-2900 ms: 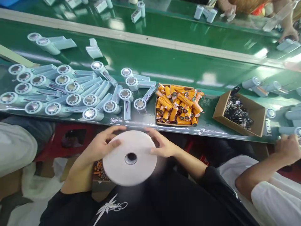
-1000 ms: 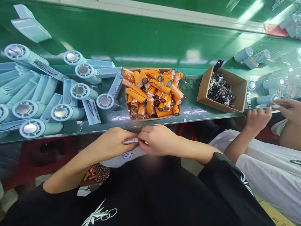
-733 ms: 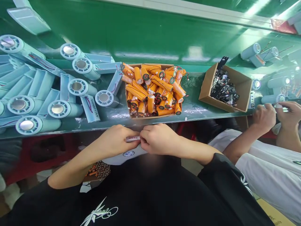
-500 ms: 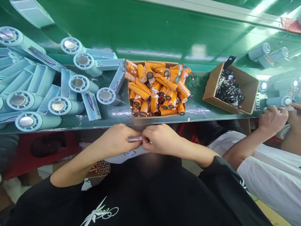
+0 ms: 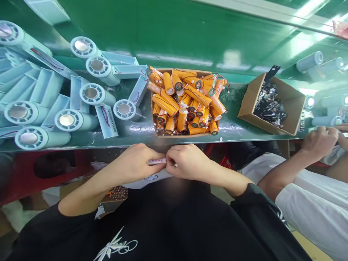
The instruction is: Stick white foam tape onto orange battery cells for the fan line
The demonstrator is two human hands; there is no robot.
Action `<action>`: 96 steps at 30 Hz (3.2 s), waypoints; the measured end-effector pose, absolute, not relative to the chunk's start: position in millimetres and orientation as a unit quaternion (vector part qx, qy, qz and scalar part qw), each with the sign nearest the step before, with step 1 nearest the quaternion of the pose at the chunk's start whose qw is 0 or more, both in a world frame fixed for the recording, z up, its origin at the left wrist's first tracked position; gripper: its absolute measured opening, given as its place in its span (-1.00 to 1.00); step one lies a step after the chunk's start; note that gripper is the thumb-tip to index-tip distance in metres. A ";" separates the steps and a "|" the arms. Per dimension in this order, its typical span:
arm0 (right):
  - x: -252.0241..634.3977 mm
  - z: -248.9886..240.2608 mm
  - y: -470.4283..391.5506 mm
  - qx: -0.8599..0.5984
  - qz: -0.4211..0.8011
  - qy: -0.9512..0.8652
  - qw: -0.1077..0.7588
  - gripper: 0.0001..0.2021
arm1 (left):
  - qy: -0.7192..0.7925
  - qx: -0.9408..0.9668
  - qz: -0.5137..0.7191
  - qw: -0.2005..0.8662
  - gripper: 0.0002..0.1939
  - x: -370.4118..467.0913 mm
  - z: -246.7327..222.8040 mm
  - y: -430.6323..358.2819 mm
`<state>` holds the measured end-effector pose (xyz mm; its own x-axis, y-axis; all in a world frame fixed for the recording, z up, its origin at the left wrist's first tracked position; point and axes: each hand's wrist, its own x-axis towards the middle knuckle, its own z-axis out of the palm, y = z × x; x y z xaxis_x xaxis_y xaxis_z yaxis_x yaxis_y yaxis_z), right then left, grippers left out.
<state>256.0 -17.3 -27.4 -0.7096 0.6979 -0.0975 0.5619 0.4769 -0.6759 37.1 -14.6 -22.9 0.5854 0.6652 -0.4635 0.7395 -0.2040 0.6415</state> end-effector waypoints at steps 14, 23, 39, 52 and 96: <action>255.7 -31.8 -17.8 -0.365 0.383 -0.840 0.121 -0.88 | 0.449 0.767 -0.047 0.456 -0.59 36.8 -21.2 -12.6; 256.7 -29.0 -15.7 -0.374 0.415 -0.820 0.121 -0.90 | 0.454 0.772 -0.060 0.441 -0.60 39.9 -18.8 -11.7; 269.2 -29.3 -2.5 -0.336 0.490 -0.801 0.076 -0.83 | 0.435 0.784 -0.038 0.441 -0.60 40.4 -30.8 -7.9; 263.4 -33.8 -6.2 -0.352 0.508 -0.780 0.096 -0.85 | 0.458 0.759 -0.003 0.462 -0.63 39.7 -30.7 -7.3; 260.1 -35.3 -17.5 -0.424 0.522 -0.730 0.119 -0.88 | 0.455 0.769 -0.043 0.447 -0.66 44.8 -29.5 -11.1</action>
